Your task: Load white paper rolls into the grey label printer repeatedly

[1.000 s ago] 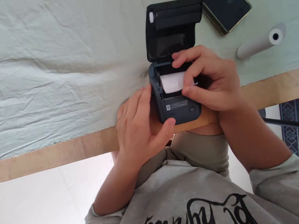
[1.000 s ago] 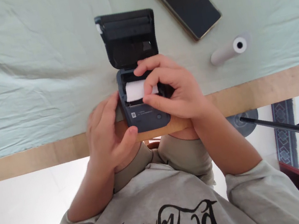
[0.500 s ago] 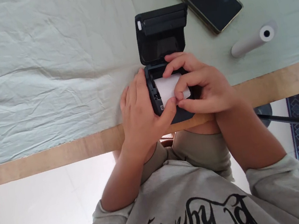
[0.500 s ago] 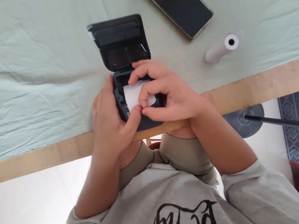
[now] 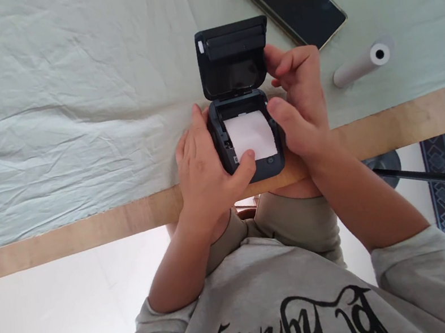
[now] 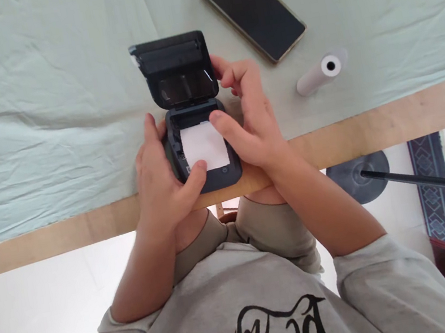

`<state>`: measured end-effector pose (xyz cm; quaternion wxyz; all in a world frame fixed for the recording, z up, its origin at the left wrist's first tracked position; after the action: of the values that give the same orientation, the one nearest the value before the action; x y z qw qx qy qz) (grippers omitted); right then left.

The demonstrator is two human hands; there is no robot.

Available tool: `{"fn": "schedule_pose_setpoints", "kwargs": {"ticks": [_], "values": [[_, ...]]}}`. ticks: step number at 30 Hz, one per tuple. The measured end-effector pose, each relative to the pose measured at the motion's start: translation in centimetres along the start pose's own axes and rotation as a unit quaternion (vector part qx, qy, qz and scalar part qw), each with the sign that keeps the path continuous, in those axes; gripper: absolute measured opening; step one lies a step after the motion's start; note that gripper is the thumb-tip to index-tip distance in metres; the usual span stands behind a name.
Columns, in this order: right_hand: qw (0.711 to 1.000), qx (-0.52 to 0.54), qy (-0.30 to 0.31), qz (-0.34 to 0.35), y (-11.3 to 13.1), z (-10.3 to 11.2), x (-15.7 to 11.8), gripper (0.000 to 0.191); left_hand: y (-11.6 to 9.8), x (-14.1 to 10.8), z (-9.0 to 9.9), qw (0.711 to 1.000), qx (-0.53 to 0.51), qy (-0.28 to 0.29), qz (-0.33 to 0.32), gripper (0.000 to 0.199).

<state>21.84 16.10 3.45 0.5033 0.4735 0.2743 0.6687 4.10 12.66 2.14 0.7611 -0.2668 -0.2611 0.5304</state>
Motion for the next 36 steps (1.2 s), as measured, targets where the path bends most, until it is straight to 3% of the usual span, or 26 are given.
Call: {"fn": "schedule_pose_setpoints", "kwargs": {"ticks": [3,6,12,19,24,29,36], "values": [[0.996,0.080,-0.030,0.022,-0.5,0.6,0.2,0.027,0.0,0.0,0.0,1.000,-0.006,0.000,0.002,0.092],[0.989,0.126,-0.075,-0.001,-1.7,1.4,0.4,0.031,0.0,0.1,0.0,1.000,-0.007,-0.002,0.004,0.093],[0.996,0.017,-0.072,-0.048,-2.0,1.3,0.0,0.033,0.1,0.0,0.0,1.000,-0.002,-0.001,0.000,0.089],[0.999,-0.021,0.022,-0.023,-0.5,-0.5,0.0,0.034,-0.5,0.0,0.4,1.000,-0.026,0.003,0.001,0.074],[0.992,0.013,0.116,-0.051,0.0,-1.1,0.4,0.041,0.3,0.0,1.5,0.989,-0.124,-0.065,0.049,0.058],[0.972,0.020,0.214,-0.092,-0.1,-1.3,0.8,0.055,0.6,0.1,1.8,0.989,-0.107,-0.090,0.058,0.042],[0.965,-0.009,0.248,-0.085,0.0,-1.6,0.8,0.051,0.7,0.1,1.7,0.986,-0.118,-0.096,0.070,0.038]]}}
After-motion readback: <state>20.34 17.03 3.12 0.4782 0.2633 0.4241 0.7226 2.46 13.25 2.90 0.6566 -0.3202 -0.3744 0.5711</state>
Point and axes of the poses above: each hand's wrist, its own x-axis towards the middle knuckle, its own z-axis out of the back of the hand, y = z × x, the point moved 9 cm from there along x, towards the middle knuckle
